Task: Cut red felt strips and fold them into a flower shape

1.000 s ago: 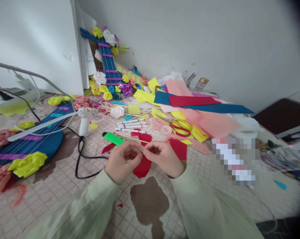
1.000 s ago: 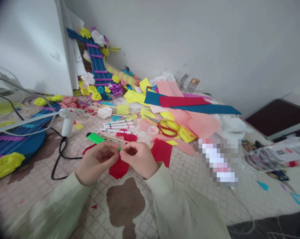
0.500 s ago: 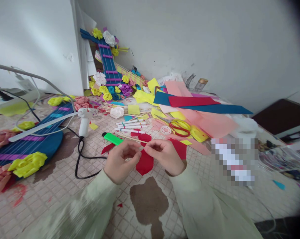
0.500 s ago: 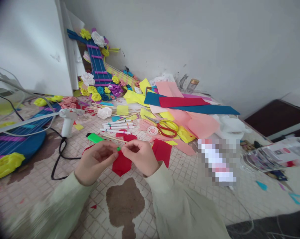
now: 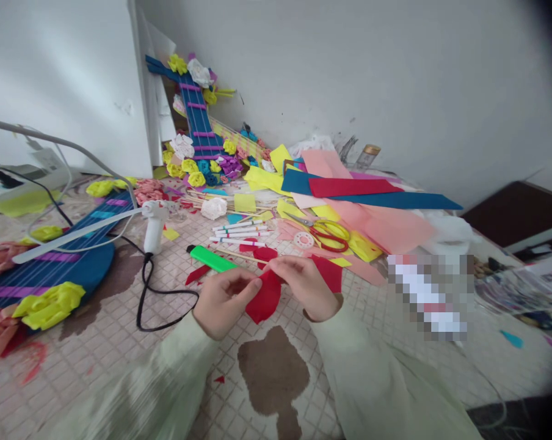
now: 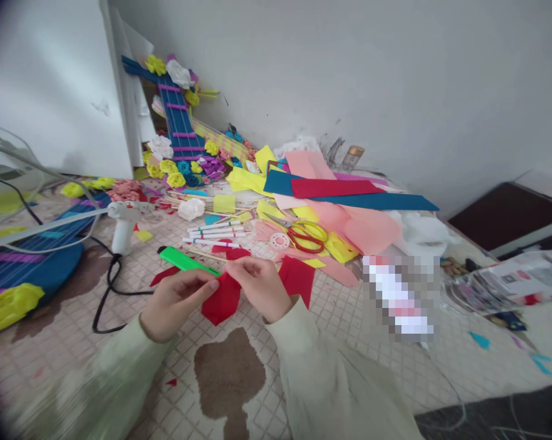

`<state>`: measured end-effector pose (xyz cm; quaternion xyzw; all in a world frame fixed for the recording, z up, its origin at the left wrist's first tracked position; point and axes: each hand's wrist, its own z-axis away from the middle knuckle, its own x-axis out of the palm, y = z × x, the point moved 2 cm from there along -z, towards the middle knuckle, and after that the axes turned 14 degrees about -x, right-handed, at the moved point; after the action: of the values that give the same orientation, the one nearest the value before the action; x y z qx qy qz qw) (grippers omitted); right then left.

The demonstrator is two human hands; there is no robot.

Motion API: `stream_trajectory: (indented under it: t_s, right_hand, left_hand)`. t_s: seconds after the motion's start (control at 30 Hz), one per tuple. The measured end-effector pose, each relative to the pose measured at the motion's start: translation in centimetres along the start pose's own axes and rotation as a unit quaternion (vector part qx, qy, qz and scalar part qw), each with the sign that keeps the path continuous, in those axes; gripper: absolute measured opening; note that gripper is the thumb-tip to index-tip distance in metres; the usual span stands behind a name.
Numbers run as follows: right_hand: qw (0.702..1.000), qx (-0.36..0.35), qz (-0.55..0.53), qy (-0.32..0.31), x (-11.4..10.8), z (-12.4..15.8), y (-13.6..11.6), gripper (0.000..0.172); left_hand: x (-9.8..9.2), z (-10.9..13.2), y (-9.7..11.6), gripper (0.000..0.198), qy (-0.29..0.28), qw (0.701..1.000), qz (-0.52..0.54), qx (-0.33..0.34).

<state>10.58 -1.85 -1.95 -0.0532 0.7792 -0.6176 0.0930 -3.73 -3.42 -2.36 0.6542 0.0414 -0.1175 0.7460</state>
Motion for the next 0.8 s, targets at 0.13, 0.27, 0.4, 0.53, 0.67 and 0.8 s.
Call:
stream_trajectory:
  t_s: [0.13, 0.27, 0.4, 0.53, 0.67, 0.8]
  right_hand:
    - [0.999, 0.027, -0.034, -0.008, 0.07, -0.02, 0.18, 0.038]
    - [0.999, 0.017, -0.026, -0.020, 0.10, 0.01, -0.02, 0.029]
    - [0.999, 0.008, 0.008, -0.031, 0.13, 0.07, -0.45, 0.015]
    - [0.998, -0.006, 0.018, -0.056, 0.30, 0.13, -0.73, 0.014]
    - [0.998, -0.008, 0.026, -0.062, 0.36, 0.17, -0.64, 0.014]
    - [0.997, -0.012, 0.032, -0.065, 0.39, 0.21, -0.42, 0.014]
  left_hand:
    - [-0.07, -0.11, -0.16, 0.014, -0.005, 0.999, 0.041, -0.021]
    - [-0.40, -0.30, -0.17, 0.014, 0.016, 0.997, 0.069, -0.036]
    - [-0.63, -0.45, -0.16, 0.014, 0.033, 0.994, 0.093, -0.053]
    - [-0.55, -0.43, -0.15, 0.013, 0.033, 0.991, 0.118, -0.054]
    - [-0.30, -0.39, -0.33, 0.014, 0.003, 0.991, 0.121, -0.051]
    - [-0.29, -0.44, -0.60, 0.013, -0.008, 0.992, 0.120, -0.045]
